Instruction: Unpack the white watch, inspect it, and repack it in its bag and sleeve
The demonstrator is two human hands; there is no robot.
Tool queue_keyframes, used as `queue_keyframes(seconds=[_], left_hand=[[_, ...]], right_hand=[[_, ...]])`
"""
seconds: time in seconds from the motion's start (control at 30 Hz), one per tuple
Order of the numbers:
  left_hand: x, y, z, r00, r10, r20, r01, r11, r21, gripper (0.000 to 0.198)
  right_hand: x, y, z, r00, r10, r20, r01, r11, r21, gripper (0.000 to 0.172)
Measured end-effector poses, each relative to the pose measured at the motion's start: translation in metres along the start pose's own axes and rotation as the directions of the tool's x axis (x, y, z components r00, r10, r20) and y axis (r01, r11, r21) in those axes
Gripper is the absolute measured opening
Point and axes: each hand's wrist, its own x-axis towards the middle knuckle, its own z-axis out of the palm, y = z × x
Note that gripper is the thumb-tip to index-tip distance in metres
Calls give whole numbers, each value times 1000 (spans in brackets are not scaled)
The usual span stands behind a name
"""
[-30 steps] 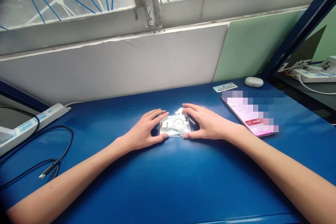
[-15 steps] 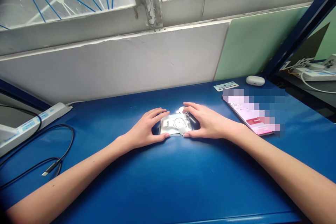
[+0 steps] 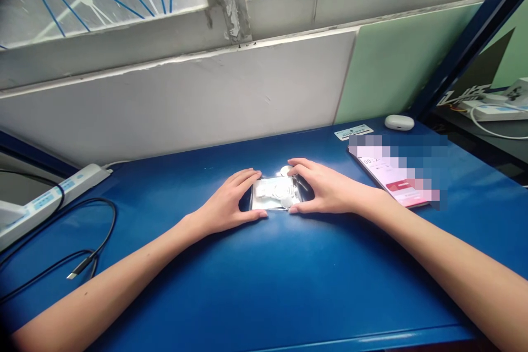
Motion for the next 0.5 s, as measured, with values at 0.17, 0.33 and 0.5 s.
queue_keyframes(seconds=[0.17, 0.33, 0.5], left_hand=[[0, 2, -1, 1000, 1, -11, -2, 1000, -10, 86], [0, 2, 0, 1000, 9, -25, -9, 1000, -1, 78], [0, 2, 0, 999, 25, -47, -26, 1000, -9, 70]], right_hand=[[0, -1, 0, 1000, 13, 23, -13, 999, -31, 78], [-1, 0, 1, 1000, 4, 12, -3, 999, -46, 81], [-2, 3, 1, 999, -36, -3, 36, 997, -69, 84]])
